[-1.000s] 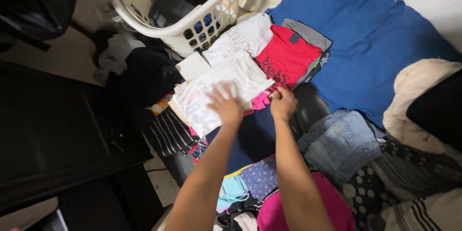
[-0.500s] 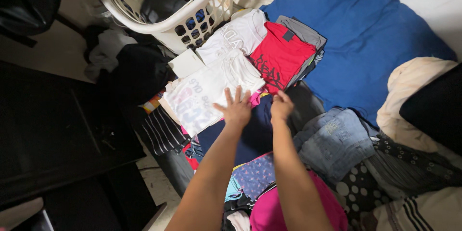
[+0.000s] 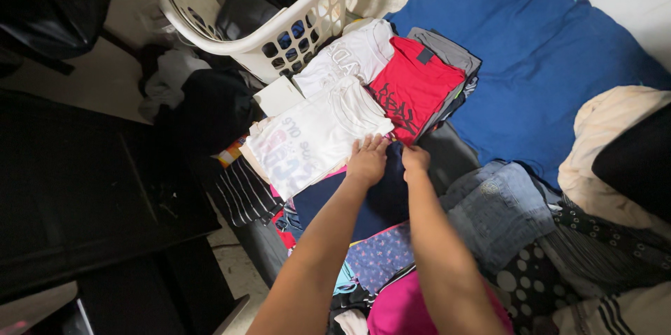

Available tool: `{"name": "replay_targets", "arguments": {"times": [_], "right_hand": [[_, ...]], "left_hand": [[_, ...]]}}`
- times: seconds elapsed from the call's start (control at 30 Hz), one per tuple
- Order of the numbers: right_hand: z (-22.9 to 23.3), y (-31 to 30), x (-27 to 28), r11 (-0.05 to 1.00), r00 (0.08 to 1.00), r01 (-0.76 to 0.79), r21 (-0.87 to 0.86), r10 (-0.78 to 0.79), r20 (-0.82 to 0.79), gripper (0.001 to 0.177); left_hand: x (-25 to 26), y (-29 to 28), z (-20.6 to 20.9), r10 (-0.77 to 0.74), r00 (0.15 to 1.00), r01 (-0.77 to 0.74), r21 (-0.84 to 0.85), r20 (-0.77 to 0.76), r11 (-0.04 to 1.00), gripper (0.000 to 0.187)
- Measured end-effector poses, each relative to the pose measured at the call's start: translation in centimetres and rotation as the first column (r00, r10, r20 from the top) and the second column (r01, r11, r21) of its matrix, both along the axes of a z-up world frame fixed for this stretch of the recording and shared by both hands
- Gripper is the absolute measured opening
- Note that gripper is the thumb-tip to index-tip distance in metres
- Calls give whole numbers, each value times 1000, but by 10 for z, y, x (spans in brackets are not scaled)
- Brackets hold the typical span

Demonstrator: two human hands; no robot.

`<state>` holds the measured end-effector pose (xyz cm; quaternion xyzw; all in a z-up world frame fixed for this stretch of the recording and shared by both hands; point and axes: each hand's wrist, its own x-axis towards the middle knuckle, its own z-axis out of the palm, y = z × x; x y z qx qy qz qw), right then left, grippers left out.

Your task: The person folds various clothing items including shirts, pants, and shorts, then places them into a drawer. The person handles each item individually, folding them neatly before stacking them inside the drawer.

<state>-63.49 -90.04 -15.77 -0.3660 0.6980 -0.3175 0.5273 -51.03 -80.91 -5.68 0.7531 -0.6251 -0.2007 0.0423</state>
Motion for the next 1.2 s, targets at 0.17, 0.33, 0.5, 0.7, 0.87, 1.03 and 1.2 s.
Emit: {"name": "replay_targets", "arguments": {"times": [0.17, 0.33, 0.5, 0.7, 0.87, 1.03, 1.2], "right_hand": [[14, -20, 6, 985, 956, -3, -173, 54, 290, 23], [75, -27, 17, 990, 741, 94, -109, 4, 672, 25], [178, -37, 4, 987, 317, 125, -99, 55, 947, 29], [265, -9, -8, 977, 2, 63, -202, 202, 979, 48], [261, 56, -6, 990, -57, 15, -141, 141, 988, 65], [237, 111, -4, 994, -19, -111, -17, 15, 1000, 75], [226, 137, 9, 905, -86, -355, -233, 216, 973, 78]], "left_hand": [[1, -1, -10, 28, 999, -28, -3, -29, 1000, 57], [4, -2, -8, 38, 999, -36, 39, -30, 999, 60], [0, -3, 4, 90, 990, -85, 47, -113, 995, 57], [-7, -29, 51, 300, -62, -470, 293, -952, 833, 76], [6, -35, 103, -259, -775, -443, 203, -576, 873, 61], [17, 6, 137, -327, -807, -399, 46, -491, 916, 66], [33, 51, 159, -272, -822, -342, 52, -501, 938, 70]]}}
